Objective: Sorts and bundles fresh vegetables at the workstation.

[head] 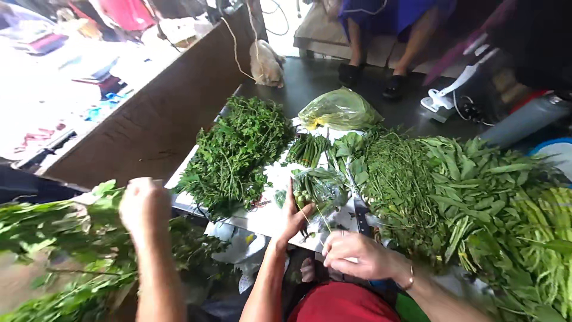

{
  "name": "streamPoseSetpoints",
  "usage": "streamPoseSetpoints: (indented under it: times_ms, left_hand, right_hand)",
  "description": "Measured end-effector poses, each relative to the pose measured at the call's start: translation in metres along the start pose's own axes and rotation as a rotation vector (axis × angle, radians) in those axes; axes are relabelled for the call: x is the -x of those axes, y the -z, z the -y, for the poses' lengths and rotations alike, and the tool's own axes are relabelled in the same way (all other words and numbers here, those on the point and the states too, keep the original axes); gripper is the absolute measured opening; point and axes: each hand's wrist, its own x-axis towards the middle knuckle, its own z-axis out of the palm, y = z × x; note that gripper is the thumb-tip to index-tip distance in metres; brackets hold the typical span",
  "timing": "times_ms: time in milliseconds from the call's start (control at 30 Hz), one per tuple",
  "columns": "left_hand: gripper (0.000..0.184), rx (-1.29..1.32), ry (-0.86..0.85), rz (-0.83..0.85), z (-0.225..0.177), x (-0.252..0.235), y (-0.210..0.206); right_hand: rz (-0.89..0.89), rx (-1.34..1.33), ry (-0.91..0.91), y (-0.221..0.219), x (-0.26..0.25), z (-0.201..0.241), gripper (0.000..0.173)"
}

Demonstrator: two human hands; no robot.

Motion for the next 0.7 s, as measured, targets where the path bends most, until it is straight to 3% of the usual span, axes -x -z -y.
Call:
streamPoseSetpoints:
  times_ms: [67,133,200,267,367,433,567,700]
  left_hand:
    - [0.1,0.171,-0.001,-0.03,-0.006,0.004,-0.003]
    - [0.097,0.3,-0.045,-0.042,-0.016,0.01,-0.008]
    - [0.096,0.328,-0.094,-0.046,-0.029,0.015,-0.013]
    - [0.097,0.17,-0.161,0.001,-0.036,0.019,-0.015]
    - [0.099,-0.131,-0.229,0.087,-0.033,0.023,-0.018]
    - [0.1,-0.324,-0.195,0.131,-0.028,0.024,-0.02]
    - [0.1,-0.573,-0.035,0.184,-0.034,0.026,-0.029]
    - [0.096,-0.675,-0.053,0.211,-0.038,0.029,-0.031]
  right_hand:
    - [-0.138,-0.448,-0.006,-0.006,-0.001,0.009,0.027]
    - [-0.451,-0.882,-0.093,-0.016,-0.004,0.01,0.034]
    - [-0.736,-1.125,-0.119,-0.02,-0.011,-0.001,0.046]
    - [-0.843,-1.193,-0.126,-0.02,-0.015,-0.018,0.051]
    - [-0.745,-0.83,-0.261,-0.012,-0.017,-0.033,0.079]
    - [-0.598,-0.441,-0.304,-0.001,-0.022,-0.032,0.086]
    - [-0.372,0.205,-0.346,0.009,-0.032,-0.018,0.065]
    - [-0.285,0.346,-0.362,0.008,-0.038,-0.016,0.037]
